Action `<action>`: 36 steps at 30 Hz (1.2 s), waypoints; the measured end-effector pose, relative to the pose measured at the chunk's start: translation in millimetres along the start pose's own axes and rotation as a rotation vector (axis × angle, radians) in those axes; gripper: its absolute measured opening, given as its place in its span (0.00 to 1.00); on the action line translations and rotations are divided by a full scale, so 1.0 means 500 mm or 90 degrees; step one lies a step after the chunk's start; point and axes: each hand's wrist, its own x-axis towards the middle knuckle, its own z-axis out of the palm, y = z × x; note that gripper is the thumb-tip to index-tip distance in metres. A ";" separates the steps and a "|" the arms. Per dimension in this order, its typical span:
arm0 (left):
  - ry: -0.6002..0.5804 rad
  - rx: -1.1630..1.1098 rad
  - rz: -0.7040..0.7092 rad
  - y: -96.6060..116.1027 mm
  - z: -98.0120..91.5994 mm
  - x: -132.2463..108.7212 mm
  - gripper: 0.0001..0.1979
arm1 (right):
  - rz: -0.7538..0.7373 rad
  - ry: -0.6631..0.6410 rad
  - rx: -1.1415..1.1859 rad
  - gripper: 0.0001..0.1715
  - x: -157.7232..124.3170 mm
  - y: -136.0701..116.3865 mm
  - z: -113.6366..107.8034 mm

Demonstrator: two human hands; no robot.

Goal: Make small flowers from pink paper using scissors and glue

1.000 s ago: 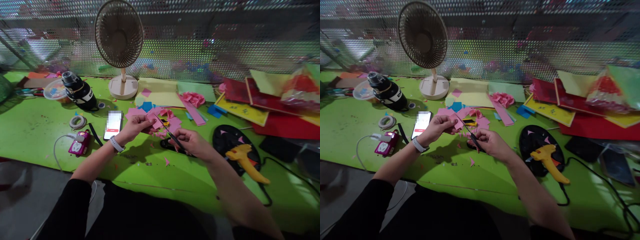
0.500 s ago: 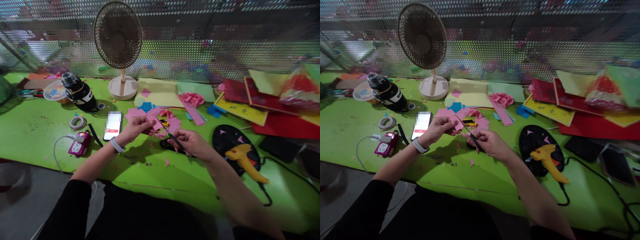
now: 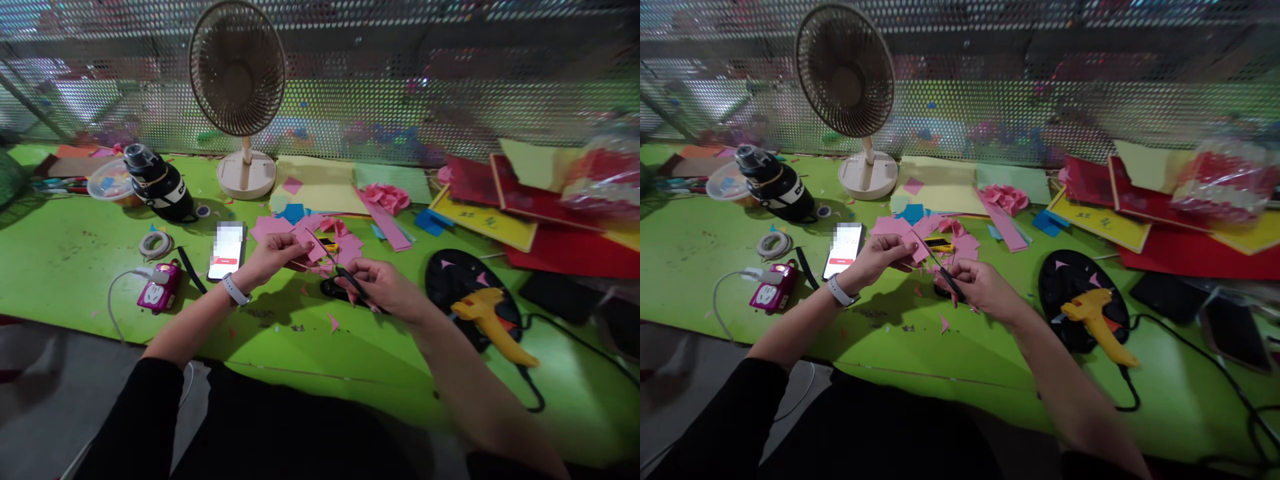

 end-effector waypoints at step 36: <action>0.067 -0.098 -0.071 -0.049 -0.010 0.032 0.09 | 0.015 0.126 -0.094 0.29 0.016 0.023 -0.116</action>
